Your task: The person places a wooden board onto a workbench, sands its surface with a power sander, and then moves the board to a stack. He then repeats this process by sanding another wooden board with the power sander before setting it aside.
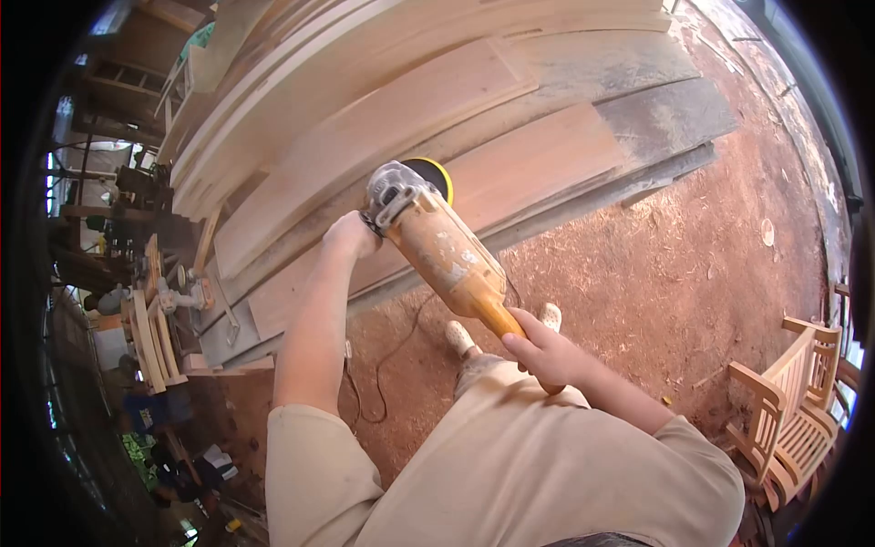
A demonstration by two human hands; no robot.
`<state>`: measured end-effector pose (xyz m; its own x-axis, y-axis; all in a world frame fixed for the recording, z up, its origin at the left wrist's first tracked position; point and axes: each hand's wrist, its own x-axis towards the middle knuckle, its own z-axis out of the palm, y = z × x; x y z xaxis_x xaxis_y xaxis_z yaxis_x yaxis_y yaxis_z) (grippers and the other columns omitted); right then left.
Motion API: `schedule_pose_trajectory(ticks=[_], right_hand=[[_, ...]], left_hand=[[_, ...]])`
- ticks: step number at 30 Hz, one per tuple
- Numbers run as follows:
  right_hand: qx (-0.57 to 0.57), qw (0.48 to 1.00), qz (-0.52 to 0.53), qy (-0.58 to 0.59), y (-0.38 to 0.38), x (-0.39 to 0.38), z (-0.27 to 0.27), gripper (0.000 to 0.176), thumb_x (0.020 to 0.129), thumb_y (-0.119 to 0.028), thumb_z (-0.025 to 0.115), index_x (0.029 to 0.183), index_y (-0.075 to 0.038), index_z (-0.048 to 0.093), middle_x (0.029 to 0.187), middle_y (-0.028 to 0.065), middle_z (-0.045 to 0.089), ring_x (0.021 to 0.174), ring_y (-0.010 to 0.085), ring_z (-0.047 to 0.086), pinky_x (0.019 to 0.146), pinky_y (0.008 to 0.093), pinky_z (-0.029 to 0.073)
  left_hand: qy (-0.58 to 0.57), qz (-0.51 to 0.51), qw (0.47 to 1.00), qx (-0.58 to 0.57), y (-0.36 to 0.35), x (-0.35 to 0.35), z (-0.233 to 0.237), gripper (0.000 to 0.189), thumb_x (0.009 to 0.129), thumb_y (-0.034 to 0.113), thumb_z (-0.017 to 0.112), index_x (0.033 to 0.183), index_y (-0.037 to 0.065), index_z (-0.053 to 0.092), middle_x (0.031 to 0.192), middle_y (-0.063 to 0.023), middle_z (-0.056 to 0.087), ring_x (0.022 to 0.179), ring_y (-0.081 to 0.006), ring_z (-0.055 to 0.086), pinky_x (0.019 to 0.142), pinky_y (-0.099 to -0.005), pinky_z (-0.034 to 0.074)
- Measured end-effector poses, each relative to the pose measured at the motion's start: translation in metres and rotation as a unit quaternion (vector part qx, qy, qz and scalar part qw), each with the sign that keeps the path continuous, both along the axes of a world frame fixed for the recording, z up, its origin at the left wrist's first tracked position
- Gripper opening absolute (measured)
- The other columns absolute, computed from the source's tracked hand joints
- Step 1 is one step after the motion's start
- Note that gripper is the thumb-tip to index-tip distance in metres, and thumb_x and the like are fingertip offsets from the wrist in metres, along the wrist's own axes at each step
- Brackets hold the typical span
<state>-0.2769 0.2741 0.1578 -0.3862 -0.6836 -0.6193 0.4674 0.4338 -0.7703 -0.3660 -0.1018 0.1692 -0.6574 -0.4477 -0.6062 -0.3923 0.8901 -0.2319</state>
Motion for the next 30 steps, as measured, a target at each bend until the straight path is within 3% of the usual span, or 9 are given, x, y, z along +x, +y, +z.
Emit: schedule_pose_trajectory(ticks=[1,3,6,9,13,14,19,23,30], right_hand=[[-0.005,1.0,-0.022,-0.015,0.005,-0.001,0.004,0.061,0.107,-0.04,0.051,0.156,-0.006,0.037,0.112,0.0125,0.066,0.09,0.0178,0.065,0.083,0.0355,0.055],[-0.004,0.999,-0.053,-0.006,0.017,-0.003,0.009,0.059,0.108,-0.039,0.051,0.155,-0.006,0.038,0.111,0.0115,0.065,0.092,0.017,0.064,0.082,0.0347,0.055],[0.004,0.995,-0.101,0.001,0.04,-0.003,0.01,0.057,0.108,-0.038,0.05,0.154,-0.006,0.039,0.109,0.0093,0.063,0.093,0.016,0.063,0.081,0.0338,0.055],[-0.007,0.992,-0.129,-0.008,0.048,-0.007,0.012,0.055,0.108,-0.038,0.051,0.153,-0.006,0.041,0.106,0.0073,0.06,0.088,0.0157,0.062,0.078,0.0343,0.054],[0.018,0.98,-0.198,-0.003,0.068,-0.009,0.007,0.054,0.109,-0.037,0.051,0.151,-0.005,0.043,0.101,0.0053,0.059,0.081,0.0142,0.06,0.074,0.0334,0.054],[0.014,0.976,-0.218,0.005,0.074,-0.009,0.002,0.053,0.109,-0.036,0.051,0.151,-0.005,0.044,0.1,0.0047,0.059,0.079,0.0137,0.06,0.073,0.033,0.054],[-0.023,0.95,-0.311,0.0,0.096,-0.016,-0.008,0.048,0.109,-0.034,0.051,0.146,-0.004,0.047,0.095,0.0026,0.057,0.077,0.0122,0.058,0.07,0.0324,0.052],[-0.041,0.936,-0.349,0.009,0.102,-0.018,-0.003,0.042,0.109,-0.034,0.051,0.137,-0.002,0.051,0.093,0.002,0.056,0.073,0.012,0.058,0.067,0.0325,0.052],[-0.026,0.917,-0.397,0.002,0.106,-0.003,-0.002,0.041,0.108,-0.033,0.05,0.137,-0.002,0.05,0.093,0.0032,0.056,0.07,0.0123,0.059,0.065,0.0308,0.052]], left_hand=[[-0.004,0.016,1.0,0.0,0.013,-0.013,0.007,0.04,0.089,0.023,0.063,0.128,0.017,0.072,0.134,-0.0133,0.068,0.127,-0.0318,0.064,0.106,-0.0436,0.054],[0.0,-0.021,1.0,-0.014,0.012,-0.039,-0.027,0.039,0.088,0.025,0.065,0.124,0.014,0.074,0.132,-0.0138,0.07,0.125,-0.0312,0.065,0.104,-0.0423,0.055],[0.004,-0.051,0.999,0.016,0.058,-0.076,-0.007,0.038,0.087,0.026,0.067,0.12,0.011,0.076,0.131,-0.0149,0.07,0.124,-0.0314,0.066,0.102,-0.0424,0.055],[0.013,-0.097,0.995,0.017,0.07,-0.097,-0.017,0.037,0.087,0.026,0.068,0.118,0.01,0.076,0.131,-0.0156,0.07,0.123,-0.0318,0.067,0.101,-0.0423,0.056],[0.03,-0.1,0.995,0.008,0.13,-0.131,0.005,0.04,0.087,0.026,0.068,0.123,0.011,0.075,0.134,-0.0138,0.069,0.125,-0.0306,0.066,0.103,-0.0419,0.055],[0.021,-0.126,0.992,0.013,0.131,-0.148,-0.013,0.042,0.087,0.027,0.069,0.127,0.012,0.074,0.137,-0.0131,0.068,0.128,-0.0303,0.064,0.104,-0.0424,0.054],[0.046,-0.195,0.979,0.03,0.191,-0.195,-0.006,0.043,0.088,0.025,0.069,0.13,0.013,0.072,0.14,-0.0115,0.067,0.13,-0.0304,0.063,0.104,-0.0436,0.054],[0.037,-0.217,0.975,0.021,0.219,-0.208,-0.001,0.047,0.088,0.023,0.07,0.133,0.013,0.07,0.141,-0.01,0.066,0.131,-0.0293,0.063,0.105,-0.0458,0.053],[0.103,-0.226,0.966,0.076,0.257,-0.215,0.001,0.042,0.087,0.02,0.069,0.128,0.013,0.074,0.138,-0.0098,0.069,0.129,-0.0288,0.065,0.103,-0.0445,0.053]])
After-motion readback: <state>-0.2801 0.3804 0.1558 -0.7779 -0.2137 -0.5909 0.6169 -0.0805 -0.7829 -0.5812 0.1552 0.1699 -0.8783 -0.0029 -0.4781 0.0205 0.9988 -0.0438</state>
